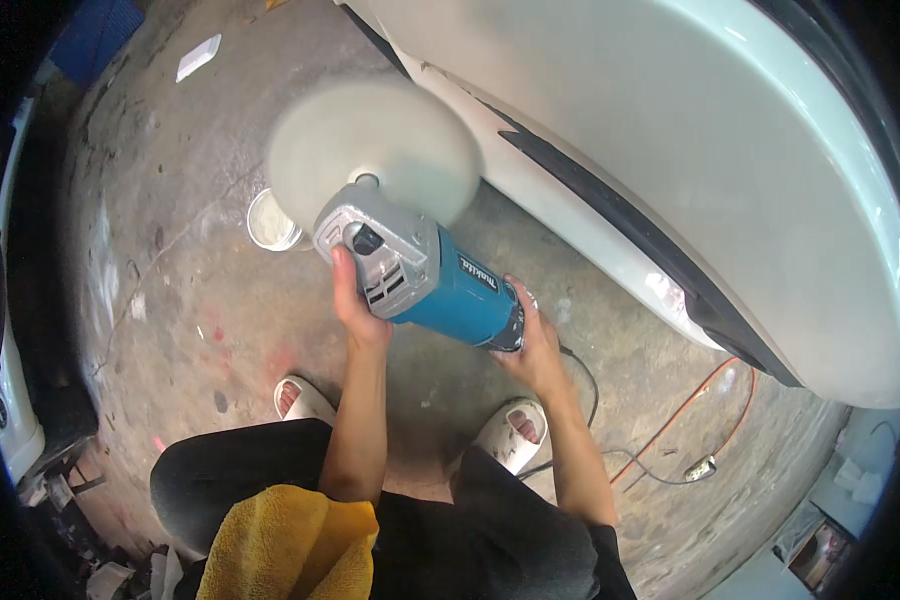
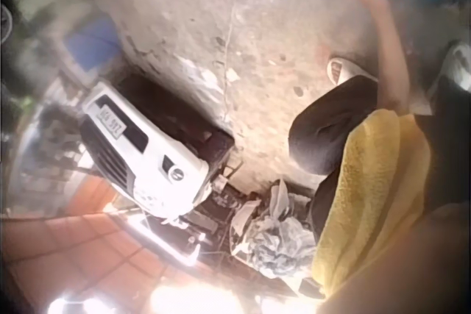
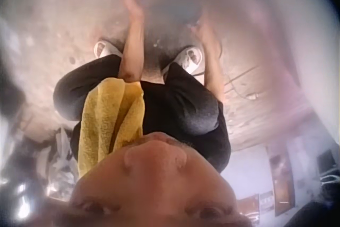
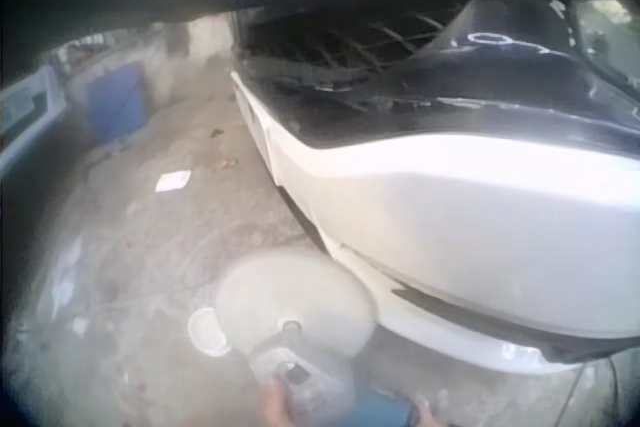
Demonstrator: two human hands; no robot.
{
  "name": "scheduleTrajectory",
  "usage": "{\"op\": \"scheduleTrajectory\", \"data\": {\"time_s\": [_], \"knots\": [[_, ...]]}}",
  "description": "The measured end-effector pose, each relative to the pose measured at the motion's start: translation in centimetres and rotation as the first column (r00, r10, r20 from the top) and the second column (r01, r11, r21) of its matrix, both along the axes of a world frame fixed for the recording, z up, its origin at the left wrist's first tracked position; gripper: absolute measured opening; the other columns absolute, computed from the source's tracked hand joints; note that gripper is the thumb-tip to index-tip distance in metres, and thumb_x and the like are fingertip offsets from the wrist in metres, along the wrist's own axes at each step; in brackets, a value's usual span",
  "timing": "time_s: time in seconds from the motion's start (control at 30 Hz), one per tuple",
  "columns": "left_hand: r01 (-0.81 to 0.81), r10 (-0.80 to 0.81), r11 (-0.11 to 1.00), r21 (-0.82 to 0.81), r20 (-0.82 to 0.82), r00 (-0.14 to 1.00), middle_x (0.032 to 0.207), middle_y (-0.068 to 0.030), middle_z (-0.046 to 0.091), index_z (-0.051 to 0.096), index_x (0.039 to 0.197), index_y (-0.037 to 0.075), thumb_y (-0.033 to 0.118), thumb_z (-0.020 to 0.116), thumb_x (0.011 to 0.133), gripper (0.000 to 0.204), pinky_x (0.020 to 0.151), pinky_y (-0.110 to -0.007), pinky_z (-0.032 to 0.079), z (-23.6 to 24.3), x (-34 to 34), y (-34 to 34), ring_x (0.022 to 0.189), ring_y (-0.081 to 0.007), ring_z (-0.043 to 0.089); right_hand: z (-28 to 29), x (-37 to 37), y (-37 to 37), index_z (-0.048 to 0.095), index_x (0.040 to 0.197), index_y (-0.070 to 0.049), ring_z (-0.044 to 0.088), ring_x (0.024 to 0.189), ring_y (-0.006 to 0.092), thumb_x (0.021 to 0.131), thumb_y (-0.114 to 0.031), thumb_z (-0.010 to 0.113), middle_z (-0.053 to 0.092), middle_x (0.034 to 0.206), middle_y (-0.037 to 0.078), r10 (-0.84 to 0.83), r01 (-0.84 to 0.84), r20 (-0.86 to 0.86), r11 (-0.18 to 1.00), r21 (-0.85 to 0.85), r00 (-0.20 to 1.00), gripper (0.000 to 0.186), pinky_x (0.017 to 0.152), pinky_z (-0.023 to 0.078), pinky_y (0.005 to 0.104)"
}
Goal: The person polishes the lower bumper area of a white car using a rotary buffer, wipes the area with a yellow cloth, applies polishing compound from a container by hand, and continues buffing with the rotary tool.
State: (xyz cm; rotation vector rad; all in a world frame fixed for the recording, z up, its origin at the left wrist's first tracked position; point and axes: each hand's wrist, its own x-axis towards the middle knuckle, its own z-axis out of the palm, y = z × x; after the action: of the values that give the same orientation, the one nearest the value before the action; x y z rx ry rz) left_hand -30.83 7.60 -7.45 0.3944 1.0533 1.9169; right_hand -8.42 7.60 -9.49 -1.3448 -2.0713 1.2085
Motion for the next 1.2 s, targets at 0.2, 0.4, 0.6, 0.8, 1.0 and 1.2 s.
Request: {"op": "scheduleTrajectory", "data": {"time_s": [0.2, 0.4, 0.6, 0.8, 1.0, 1.2], "knots": [[0.074, -0.073, 0.997, 0.018, -0.034, 0.997, 0.121, -0.0102, 0.056, 0.045, 0.130, 0.001, 0.046, 0.040, 0.097, 0.056, 0.095, -0.035, 0.044, 1.2, -2.0, 0.2, 0.109, -0.0209, 0.056, 0.4, -2.4, 0.5, 0.028, 0.142, -0.010, 0.054, 0.115, 0.0386, 0.060, -0.004, 0.079, 0.051, 0.130, 0.019, -0.029, 0.033, -0.035, 0.993, 0.116, 0.999, 0.096, 0.096, 0.044, 0.0417], [0.013, -0.010, 0.999, 0.039, -0.083, 0.997, 0.119, -0.0097, 0.057, 0.048, 0.127, 0.001, 0.049, 0.040, 0.097, 0.057, 0.092, -0.034, 0.045, 2.6, -3.8, 1.7, 0.107, -0.0195, 0.057, 1.1, -4.4, 2.0, 0.025, 0.143, -0.011, 0.052, 0.120, 0.0372, 0.062, -0.007, 0.082, 0.050, 0.132, 0.021, -0.025, 0.028, -0.067, 0.999, 0.046, 0.997, 0.099, 0.098, 0.043, 0.0422], [0.031, -0.019, 0.996, 0.085, -0.134, 0.991, 0.118, -0.0097, 0.058, 0.048, 0.127, 0.001, 0.047, 0.041, 0.097, 0.056, 0.090, -0.034, 0.047, 4.2, -4.7, 2.4, 0.105, -0.0205, 0.058, 1.8, -5.4, 3.4, 0.024, 0.143, -0.012, 0.055, 0.115, 0.0376, 0.063, -0.009, 0.083, 0.052, 0.130, 0.021, 0.001, 0.007, -0.054, 0.987, 0.159, 0.999, 0.099, 0.095, 0.045, 0.0426], [-0.010, 0.023, 0.994, 0.113, -0.112, 0.993, 0.118, -0.0096, 0.058, 0.048, 0.127, 0.001, 0.047, 0.041, 0.097, 0.055, 0.090, -0.034, 0.047, 4.4, -5.0, 2.8, 0.104, -0.0207, 0.058, 2.2, -6.0, 4.0, 0.029, 0.142, -0.013, 0.056, 0.110, 0.0399, 0.063, -0.011, 0.082, 0.057, 0.122, 0.021, -0.017, 0.028, -0.064, 0.984, 0.175, 0.998, 0.095, 0.093, 0.047, 0.0439], [0.046, -0.039, 0.995, 0.086, -0.080, 0.996, 0.119, -0.0106, 0.057, 0.047, 0.127, 0.000, 0.046, 0.041, 0.097, 0.055, 0.092, -0.035, 0.046, 2.9, -4.4, 1.8, 0.107, -0.0209, 0.058, 1.2, -4.8, 3.0, 0.027, 0.142, -0.012, 0.053, 0.116, 0.0391, 0.062, -0.011, 0.083, 0.049, 0.132, 0.020, -0.010, 0.019, -0.057, 0.988, 0.151, 0.998, 0.098, 0.098, 0.044, 0.0433], [0.105, -0.101, 0.994, 0.042, -0.085, 0.991, 0.121, -0.0104, 0.056, 0.046, 0.129, 0.002, 0.045, 0.041, 0.097, 0.054, 0.095, -0.035, 0.044, 1.1, -2.6, 0.9, 0.109, -0.0207, 0.056, 0.2, -2.4, 0.9, 0.025, 0.143, -0.010, 0.044, 0.127, 0.0374, 0.061, -0.011, 0.085, 0.039, 0.143, 0.018, -0.051, 0.050, 0.024, 0.996, 0.071, 0.998, 0.102, 0.103, 0.039, 0.0432]]}}
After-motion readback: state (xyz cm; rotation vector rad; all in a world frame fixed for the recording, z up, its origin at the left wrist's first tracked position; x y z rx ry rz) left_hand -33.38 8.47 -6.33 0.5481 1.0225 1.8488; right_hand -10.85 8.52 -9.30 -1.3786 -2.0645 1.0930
